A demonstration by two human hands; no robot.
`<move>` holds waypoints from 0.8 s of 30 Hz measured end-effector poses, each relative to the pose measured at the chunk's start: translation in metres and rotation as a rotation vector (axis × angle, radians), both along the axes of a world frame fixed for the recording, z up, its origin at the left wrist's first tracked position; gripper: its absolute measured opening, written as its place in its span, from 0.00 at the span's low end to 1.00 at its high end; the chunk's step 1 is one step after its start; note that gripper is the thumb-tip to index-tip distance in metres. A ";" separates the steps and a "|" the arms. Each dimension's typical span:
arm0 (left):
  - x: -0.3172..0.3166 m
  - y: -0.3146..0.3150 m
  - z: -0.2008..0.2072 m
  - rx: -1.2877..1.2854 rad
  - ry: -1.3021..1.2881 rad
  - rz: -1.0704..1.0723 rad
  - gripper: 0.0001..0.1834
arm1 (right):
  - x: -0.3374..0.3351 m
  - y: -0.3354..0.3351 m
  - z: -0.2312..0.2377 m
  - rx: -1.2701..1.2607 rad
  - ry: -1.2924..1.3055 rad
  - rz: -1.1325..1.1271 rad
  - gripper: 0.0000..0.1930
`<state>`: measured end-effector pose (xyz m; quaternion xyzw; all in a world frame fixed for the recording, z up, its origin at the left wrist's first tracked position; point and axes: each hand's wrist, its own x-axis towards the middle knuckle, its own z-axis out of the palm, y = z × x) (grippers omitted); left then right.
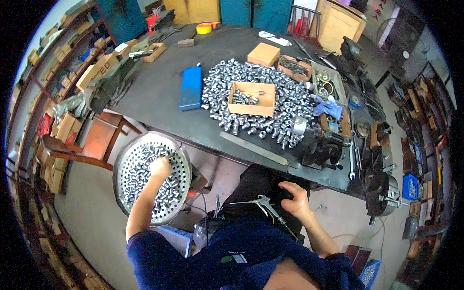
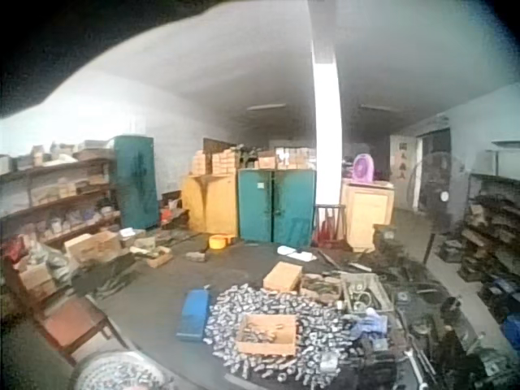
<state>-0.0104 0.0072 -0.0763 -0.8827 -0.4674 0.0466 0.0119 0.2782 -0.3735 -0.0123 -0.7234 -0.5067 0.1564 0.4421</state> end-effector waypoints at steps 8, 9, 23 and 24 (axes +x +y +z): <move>0.008 0.008 0.010 0.014 0.126 -0.055 0.08 | 0.010 -0.017 0.009 -0.055 0.038 -0.095 0.23; 0.012 0.003 0.025 0.010 0.153 -0.061 0.08 | 0.013 -0.022 0.010 -0.051 0.045 -0.120 0.23; 0.257 -0.115 0.128 -1.409 -1.285 -0.502 0.09 | 0.136 -0.115 -0.003 0.228 0.586 -0.679 0.16; 0.273 -0.120 0.127 -1.450 -1.330 -0.496 0.09 | 0.143 -0.118 -0.008 0.308 0.717 -0.678 0.17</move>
